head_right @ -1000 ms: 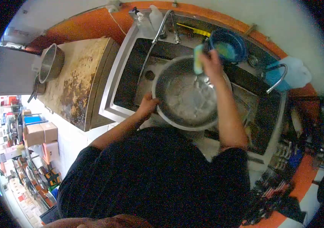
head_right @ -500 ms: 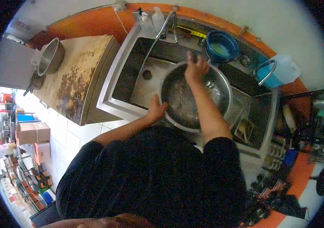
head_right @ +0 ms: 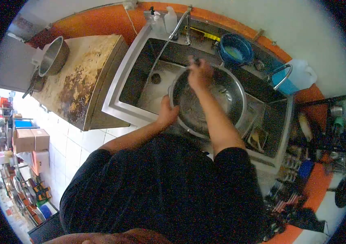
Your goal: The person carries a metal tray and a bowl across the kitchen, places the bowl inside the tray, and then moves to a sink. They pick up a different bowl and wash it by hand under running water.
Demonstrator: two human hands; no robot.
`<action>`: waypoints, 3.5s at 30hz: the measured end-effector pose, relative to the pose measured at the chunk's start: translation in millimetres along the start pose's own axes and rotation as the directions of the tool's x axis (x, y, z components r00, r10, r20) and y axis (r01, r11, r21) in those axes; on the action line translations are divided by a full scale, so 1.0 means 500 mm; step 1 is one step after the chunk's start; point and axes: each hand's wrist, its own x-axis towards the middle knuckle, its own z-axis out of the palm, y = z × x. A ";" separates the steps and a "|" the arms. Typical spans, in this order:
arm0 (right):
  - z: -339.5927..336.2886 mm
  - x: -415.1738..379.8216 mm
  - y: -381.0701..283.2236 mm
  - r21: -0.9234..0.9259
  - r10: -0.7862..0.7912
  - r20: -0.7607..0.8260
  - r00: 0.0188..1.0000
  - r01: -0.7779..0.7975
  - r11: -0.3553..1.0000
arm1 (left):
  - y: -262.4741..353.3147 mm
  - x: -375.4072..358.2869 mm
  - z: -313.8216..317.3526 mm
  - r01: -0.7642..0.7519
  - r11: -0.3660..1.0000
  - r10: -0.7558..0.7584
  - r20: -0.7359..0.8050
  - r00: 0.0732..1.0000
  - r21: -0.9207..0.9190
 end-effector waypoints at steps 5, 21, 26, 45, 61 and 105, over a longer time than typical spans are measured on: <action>-0.021 -0.011 -0.049 0.107 -0.270 0.085 0.959 0.261 0.959 | -0.048 -0.003 0.023 -0.004 0.996 -0.001 -0.045 0.999 -0.094; -0.004 0.062 0.035 0.037 0.212 0.085 0.974 -0.215 0.976 | -0.008 0.007 -0.013 -0.011 1.000 0.011 -0.006 1.000 0.027; -0.021 0.051 0.022 0.107 0.074 0.041 0.996 -0.078 0.991 | -0.015 0.003 0.001 -0.104 0.988 0.115 -0.095 0.989 0.114; 0.002 0.070 0.040 0.215 0.098 0.050 0.994 -0.106 0.971 | 0.021 0.001 -0.022 -0.085 0.995 0.088 -0.048 0.995 0.049; -0.003 0.072 0.042 0.227 0.029 0.131 0.991 -0.058 0.972 | -0.022 0.007 -0.005 -0.005 1.000 0.005 -0.021 1.000 -0.003; 0.007 -0.209 -0.079 0.327 -0.190 0.860 0.474 -0.224 0.918 | -0.153 -0.008 -0.023 0.040 0.987 -0.022 0.112 0.993 -0.157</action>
